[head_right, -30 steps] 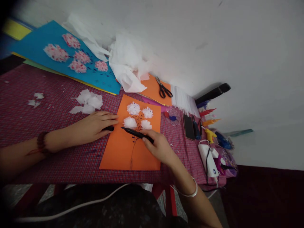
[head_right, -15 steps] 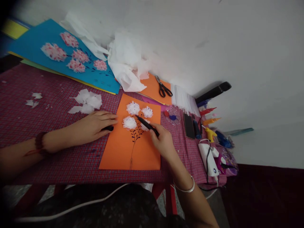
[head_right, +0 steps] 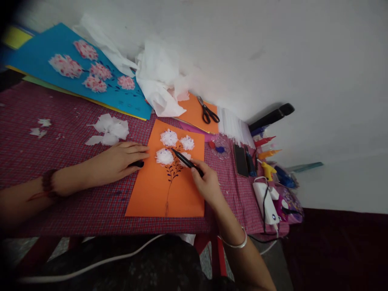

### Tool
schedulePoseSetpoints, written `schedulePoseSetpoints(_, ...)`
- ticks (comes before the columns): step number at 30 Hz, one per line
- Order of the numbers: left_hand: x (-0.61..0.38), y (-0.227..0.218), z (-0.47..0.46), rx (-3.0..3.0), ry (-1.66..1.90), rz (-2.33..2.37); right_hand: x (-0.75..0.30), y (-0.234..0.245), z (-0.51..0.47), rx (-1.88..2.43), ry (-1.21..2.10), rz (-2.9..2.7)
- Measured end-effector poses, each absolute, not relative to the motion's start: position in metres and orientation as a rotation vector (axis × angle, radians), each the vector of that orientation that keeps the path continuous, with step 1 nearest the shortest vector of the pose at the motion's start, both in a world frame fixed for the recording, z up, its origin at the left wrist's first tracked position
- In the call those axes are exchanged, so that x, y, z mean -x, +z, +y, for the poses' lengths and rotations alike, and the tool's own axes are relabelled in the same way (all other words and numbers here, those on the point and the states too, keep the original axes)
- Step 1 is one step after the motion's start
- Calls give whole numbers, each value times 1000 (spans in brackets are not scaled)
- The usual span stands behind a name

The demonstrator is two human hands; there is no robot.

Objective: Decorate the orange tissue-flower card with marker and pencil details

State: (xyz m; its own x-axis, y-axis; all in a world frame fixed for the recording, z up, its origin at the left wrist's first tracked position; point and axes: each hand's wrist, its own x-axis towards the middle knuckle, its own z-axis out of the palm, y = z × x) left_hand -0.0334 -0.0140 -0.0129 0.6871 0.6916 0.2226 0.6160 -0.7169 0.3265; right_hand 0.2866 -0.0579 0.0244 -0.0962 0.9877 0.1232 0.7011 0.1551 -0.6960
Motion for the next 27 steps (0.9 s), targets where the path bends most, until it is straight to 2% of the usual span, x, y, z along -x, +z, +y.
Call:
schedulePoseSetpoints(7, 33, -13, -15, -2660, 505, 1051, -276, 35, -57, 1517, 736, -1971)
schedulePoseSetpoints(19, 33, -14, -14, -2727, 535, 1012, -253, 112, -11, 1574, 489, -2395)
schedulePoseSetpoints(22, 33, -14, -14, -2725, 530, 1002, -265, 102, -17, 1524, 529, -2320)
schedulePoseSetpoints(27, 34, -12, -14, -2706, 472, 1023, -294, 51, -39, 1501, 614, -2100)
